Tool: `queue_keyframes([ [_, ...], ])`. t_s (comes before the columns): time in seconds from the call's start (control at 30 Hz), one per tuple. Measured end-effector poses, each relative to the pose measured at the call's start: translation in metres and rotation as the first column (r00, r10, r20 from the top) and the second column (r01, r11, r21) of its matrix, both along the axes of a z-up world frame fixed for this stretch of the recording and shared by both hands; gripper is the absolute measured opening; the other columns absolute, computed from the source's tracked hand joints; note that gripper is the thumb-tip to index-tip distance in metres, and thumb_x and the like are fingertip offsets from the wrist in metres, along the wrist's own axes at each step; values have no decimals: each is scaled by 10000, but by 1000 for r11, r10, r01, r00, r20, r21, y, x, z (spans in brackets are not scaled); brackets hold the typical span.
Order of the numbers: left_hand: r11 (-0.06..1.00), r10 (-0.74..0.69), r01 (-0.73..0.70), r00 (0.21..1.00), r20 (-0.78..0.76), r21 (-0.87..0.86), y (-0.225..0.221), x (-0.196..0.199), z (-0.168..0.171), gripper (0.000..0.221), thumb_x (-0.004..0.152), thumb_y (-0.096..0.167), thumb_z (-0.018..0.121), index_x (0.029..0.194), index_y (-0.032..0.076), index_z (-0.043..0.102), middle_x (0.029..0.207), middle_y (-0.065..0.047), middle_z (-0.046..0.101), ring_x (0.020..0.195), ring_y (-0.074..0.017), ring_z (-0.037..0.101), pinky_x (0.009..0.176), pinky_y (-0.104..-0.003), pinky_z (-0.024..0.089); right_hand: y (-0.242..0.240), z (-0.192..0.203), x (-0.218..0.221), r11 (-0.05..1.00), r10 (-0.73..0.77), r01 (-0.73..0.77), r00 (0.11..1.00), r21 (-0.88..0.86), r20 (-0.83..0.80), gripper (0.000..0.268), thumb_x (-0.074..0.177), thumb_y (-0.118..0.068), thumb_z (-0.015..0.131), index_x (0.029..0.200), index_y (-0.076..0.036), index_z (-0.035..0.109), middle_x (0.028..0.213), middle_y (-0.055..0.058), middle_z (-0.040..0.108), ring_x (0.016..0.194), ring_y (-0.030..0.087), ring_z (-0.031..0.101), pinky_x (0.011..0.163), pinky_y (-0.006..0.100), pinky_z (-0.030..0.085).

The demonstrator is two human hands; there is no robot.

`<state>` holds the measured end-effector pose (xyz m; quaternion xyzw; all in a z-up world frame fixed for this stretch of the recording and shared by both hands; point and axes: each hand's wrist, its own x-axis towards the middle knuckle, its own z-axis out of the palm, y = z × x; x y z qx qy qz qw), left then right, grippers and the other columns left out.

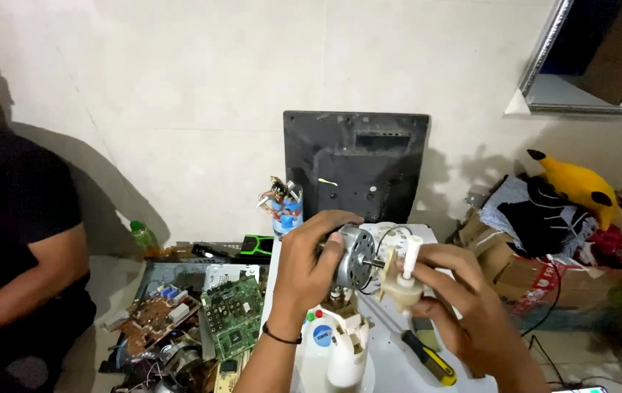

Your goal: The person holds a small electric motor and a plastic gear assembly, aligning the gear onto the motor shaft. They rotate the shaft to test the fit and then reattach the gear housing, manipulating the components by hand to assemble the unit.

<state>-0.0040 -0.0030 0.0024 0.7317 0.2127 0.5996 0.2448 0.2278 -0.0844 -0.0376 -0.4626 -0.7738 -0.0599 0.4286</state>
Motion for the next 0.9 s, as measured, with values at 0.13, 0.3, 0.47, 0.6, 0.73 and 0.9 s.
queue_keyframes([
  [0.13, 1000, 2, -2, 1000, 0, 1, 2, 0, -2, 340, 866, 166, 499, 1043, -11, 730, 1051, -110, 777, 856, -238, 709, 805, -311, 540, 4, 6, 0, 997, -58, 58, 998, -55, -8, 488, 728, 6, 705, 1208, -79, 719, 1329, 68, 631, 1212, 254, 601, 958, 375, 527],
  [0.3, 1000, -22, 22, 999, 26, -15, 3, -2, -3, 341, 844, 155, 500, 1035, 7, 741, 1024, -100, 777, 794, -223, 680, 743, -302, 526, 3, 6, 10, 994, -101, 102, 994, -41, 32, 538, 683, -1, 739, 1212, -90, 694, 1314, 49, 642, 1159, 222, 646, 937, 363, 533],
  [0.47, 1000, -2, 2, 1000, 22, 4, 2, -4, -2, 327, 856, 141, 497, 1034, 10, 739, 1031, -98, 775, 794, -237, 694, 743, -312, 535, 6, 0, 24, 992, 53, -71, 985, -106, -167, 527, 773, -4, 649, 1297, -63, 632, 1370, 135, 676, 1165, 247, 675, 952, 397, 538],
  [0.6, 1000, 8, -8, 1000, 26, -3, 0, -4, 1, 318, 847, 126, 501, 1020, 5, 739, 1017, -90, 779, 742, -220, 682, 702, -301, 534, 7, 6, 17, 987, 77, -96, 986, -127, -150, 448, 860, -114, 625, 1306, -67, 643, 1359, 122, 700, 1217, 262, 682, 1014, 426, 517],
  [0.73, 1000, -5, 4, 999, 32, 24, 0, -6, 1, 305, 853, 124, 505, 1026, 10, 728, 1024, -89, 767, 791, -222, 685, 741, -306, 530, 14, 6, 11, 993, 63, -72, 994, -99, -88, 510, 794, -40, 652, 1301, -90, 629, 1391, 127, 670, 1161, 247, 701, 938, 397, 560],
  [0.9, 999, 40, -41, 999, -9, -2, 1, -7, 0, 307, 849, 132, 522, 1042, 29, 738, 1046, -68, 780, 800, -226, 722, 733, -301, 544, 16, 12, -10, 991, -105, 111, 992, -81, 66, 495, 720, 19, 724, 1207, -64, 702, 1365, 75, 664, 1144, 232, 686, 922, 355, 555],
])
